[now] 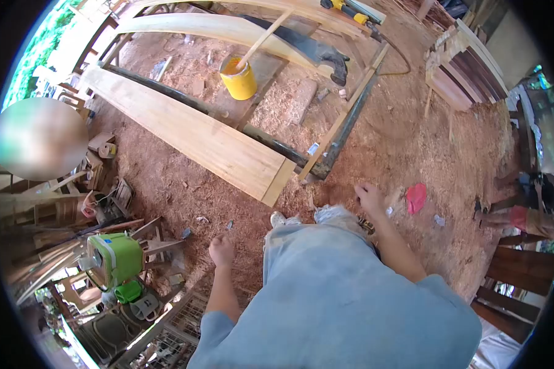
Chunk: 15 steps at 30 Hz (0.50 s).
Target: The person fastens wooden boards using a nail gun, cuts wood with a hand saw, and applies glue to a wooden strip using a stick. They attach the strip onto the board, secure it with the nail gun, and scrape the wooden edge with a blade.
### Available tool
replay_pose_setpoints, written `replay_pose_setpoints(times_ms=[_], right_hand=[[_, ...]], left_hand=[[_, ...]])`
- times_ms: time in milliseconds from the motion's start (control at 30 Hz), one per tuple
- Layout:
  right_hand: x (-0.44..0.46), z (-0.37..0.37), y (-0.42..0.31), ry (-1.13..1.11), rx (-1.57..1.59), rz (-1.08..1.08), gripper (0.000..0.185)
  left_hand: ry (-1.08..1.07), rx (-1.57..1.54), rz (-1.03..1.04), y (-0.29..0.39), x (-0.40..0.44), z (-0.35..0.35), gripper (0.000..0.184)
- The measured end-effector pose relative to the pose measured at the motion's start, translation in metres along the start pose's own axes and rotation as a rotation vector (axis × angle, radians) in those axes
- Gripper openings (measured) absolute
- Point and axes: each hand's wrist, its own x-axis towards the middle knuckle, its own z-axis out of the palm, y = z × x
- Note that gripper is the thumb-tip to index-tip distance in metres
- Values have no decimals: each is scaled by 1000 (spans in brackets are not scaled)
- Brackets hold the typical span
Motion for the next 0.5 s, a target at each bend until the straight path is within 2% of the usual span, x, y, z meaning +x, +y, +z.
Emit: replay_pose_setpoints(times_ms=[33,100,167,233,300,333,400,433,500], right_hand=[[-1,6,-15,-16,-37,23,22],[4,17,-27,-19,-89,51,21],[15,26,-23,-59,12,-175,24],[23,28,-26,-93,27,-165,25],[29,28,-48,-187,-67,-124,24],[39,29,-52,-208,-77,-135,24],[68,29,-59,-199,32,-161,22],[81,28,-67,-223,33,-190,22],[97,25,-83,-287,131,-194,20]], left_hand=[[-11,33,-87,19,5,-10,23],[-85,-73,30,73,13,-25,23],[-258,-437,9,147,6,-41,24],[-295,-390,336,188,3,-34,20],[-363,-234,513,218,1,-15,16],[-343,-236,494,231,-1,-5,16],[-345,-490,614,259,-2,17,18],[-211,-426,668,263,0,28,21],[-243,-371,570,275,8,30,24]])
